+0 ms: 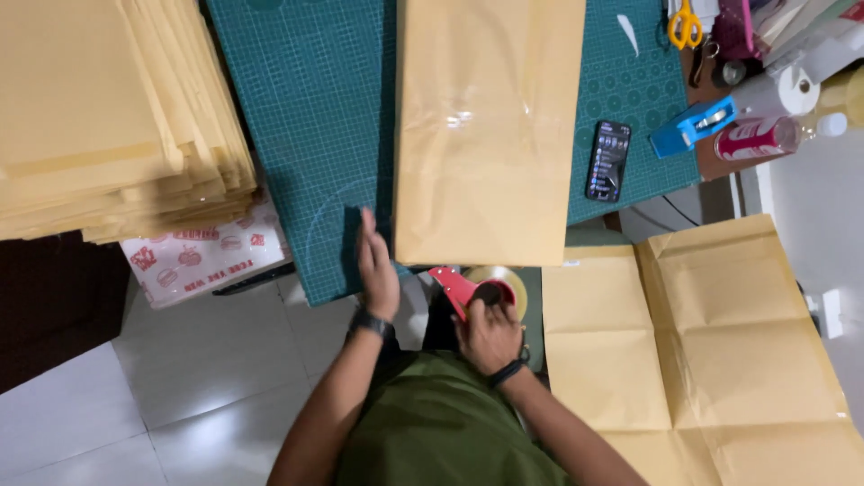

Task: The person wraps several envelopes in paper and secures them with tape and a stapler, then writes on the package with a marker.

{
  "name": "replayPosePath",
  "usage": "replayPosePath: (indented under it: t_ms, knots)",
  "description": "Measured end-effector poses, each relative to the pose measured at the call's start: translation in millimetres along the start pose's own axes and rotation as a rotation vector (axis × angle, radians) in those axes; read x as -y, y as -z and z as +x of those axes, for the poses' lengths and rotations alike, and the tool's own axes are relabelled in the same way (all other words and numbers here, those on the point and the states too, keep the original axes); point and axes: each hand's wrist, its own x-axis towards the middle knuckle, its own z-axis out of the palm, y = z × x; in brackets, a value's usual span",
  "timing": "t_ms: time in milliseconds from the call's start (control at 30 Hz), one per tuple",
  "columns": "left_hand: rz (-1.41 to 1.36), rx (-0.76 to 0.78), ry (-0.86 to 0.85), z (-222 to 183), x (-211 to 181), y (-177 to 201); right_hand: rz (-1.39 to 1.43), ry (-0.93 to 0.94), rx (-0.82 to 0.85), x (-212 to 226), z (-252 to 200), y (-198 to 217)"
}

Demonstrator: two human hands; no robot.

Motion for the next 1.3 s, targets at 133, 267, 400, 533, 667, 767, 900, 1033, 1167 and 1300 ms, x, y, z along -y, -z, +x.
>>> replayPosePath:
  t_ms: [133,267,400,533,667,767,900,1033,1167,1300]
  knots:
    - [0.096,0.179,-0.125,-39.1,-9.2,-19.3,0.005,-0.054,-0.034,4.6,-2.6,-9.6]
    - [0.012,0.069,-0.198,-40.9,15.9,-36.9,0.042,-0.065,-0.093,-8.6,-2.7,-0.5]
    - [0.042,0.047,-0.253,-40.7,22.0,-39.0,0.091,-0.063,-0.124,-28.6,0.7,15.9]
    - [-0.002,0.008,-0.187,-41.7,19.2,-41.9,0.127,-0.060,-0.148,-57.6,-23.1,0.3]
    - [-0.052,-0.057,-0.131,-42.6,5.5,-51.2,0.079,-0.104,-0.135,-105.7,-60.8,-11.6]
    - [-0.023,-0.067,-0.139,-44.8,5.7,-50.6,0.111,-0.104,-0.142,-146.4,-96.7,-28.7]
    - [0.057,-0.104,-0.181,-47.1,-4.1,-57.9,0.028,-0.102,-0.113,-225.6,-105.0,-15.1]
    - [0.154,-0.190,-0.303,-56.4,-12.9,-48.7,-0.032,-0.007,-0.149,-287.7,-103.2,-19.5]
    - [0.420,-0.223,-0.394,-111.4,-15.0,-98.3,-0.010,0.042,-0.175,-295.6,-74.3,-16.1]
    - [0.591,0.620,-0.329,-174.0,-9.7,-166.1,0.042,0.043,-0.166,-290.6,-56.6,-5.9]
